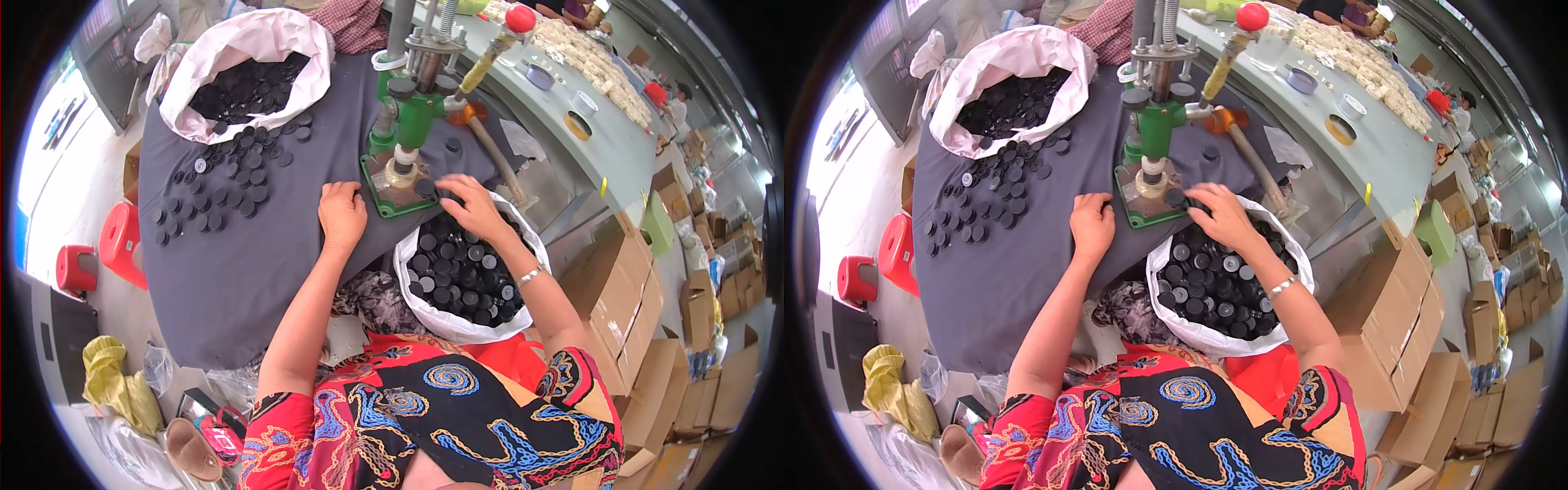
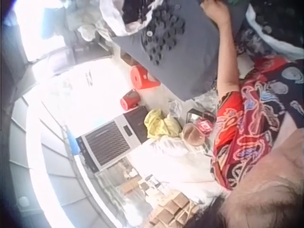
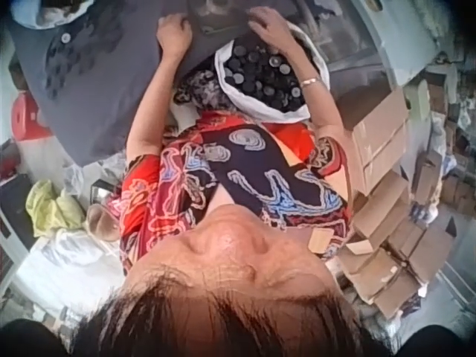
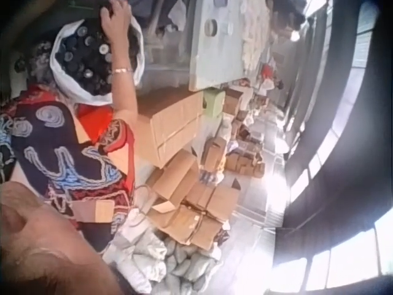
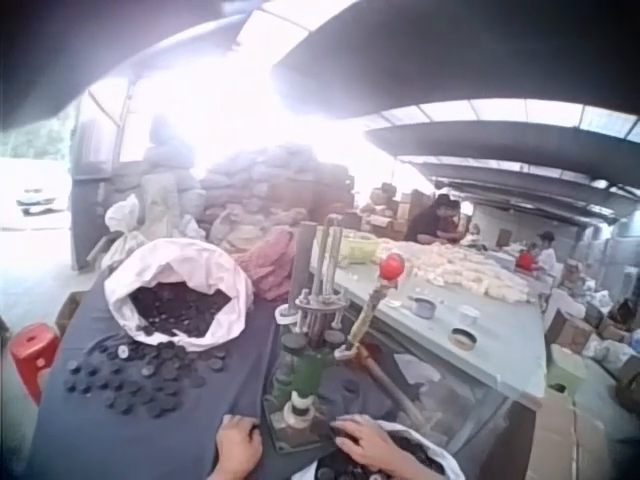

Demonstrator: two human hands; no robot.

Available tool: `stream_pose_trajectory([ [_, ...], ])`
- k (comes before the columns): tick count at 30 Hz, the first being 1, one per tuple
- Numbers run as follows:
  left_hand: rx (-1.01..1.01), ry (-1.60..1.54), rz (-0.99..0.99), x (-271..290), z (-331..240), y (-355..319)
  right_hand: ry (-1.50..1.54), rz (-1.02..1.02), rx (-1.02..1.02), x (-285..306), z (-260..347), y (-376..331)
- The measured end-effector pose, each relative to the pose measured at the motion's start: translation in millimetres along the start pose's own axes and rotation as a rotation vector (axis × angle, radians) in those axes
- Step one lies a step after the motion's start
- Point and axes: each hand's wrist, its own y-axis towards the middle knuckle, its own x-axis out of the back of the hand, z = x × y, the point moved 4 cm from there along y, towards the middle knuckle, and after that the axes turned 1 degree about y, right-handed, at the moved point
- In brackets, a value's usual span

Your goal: The person processes small black plastic components using a manual press machine.

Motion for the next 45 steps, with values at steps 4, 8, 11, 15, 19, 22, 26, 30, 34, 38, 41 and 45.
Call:
stream_pose_trajectory([
  [4,-0.028,-0.012,-0.012,0.8,-0.6,-0.3,0.033,-0.264,0.326,-21.2,26.5,18.7],
  [8,-0.03,-0.022,-0.032,-1.7,0.5,1.5,0.051,-0.042,-0.034,1.5,-3.1,25.0],
  [11,-0.029,-0.007,-0.037,2.1,-0.9,-0.4,0.005,-0.102,-0.141,6.6,-40.1,47.6],
  [15,-0.026,-0.001,-0.037,5.5,-3.2,-3.7,-0.023,-0.164,-0.125,-9.8,-88.4,82.9],
  [19,-0.028,-0.038,0.001,-3.4,-5.0,-2.1,-0.314,-0.082,-0.23,-29.7,-136.7,86.6],
  [22,-0.032,-0.025,-0.042,1.6,2.2,-2.8,-0.331,0.09,-0.205,-29.5,-118.0,76.7],
  [26,-0.032,-0.034,-0.052,5.6,-0.8,0.0,-0.263,0.08,-0.06,-1.0,-77.1,23.3],
  [30,-0.054,-0.023,-0.026,-2.2,1.5,3.5,-0.192,0.27,-0.274,10.6,-48.1,-24.4],
  [34,-0.061,-0.019,-0.018,0.1,1.9,-0.8,-0.247,0.205,0.024,-23.5,-32.6,-58.7],
  [38,-0.055,-0.018,-0.005,-3.1,-0.6,-3.9,-0.34,0.224,0.029,-18.8,-11.7,-97.6],
  [41,-0.059,0.0,0.007,-3.9,0.0,-3.3,-0.321,0.281,0.068,-19.2,8.6,-128.9],
  [45,-0.058,0.001,-0.001,-2.2,-2.4,-0.7,-0.231,0.229,-0.027,-4.6,15.0,-158.9],
])
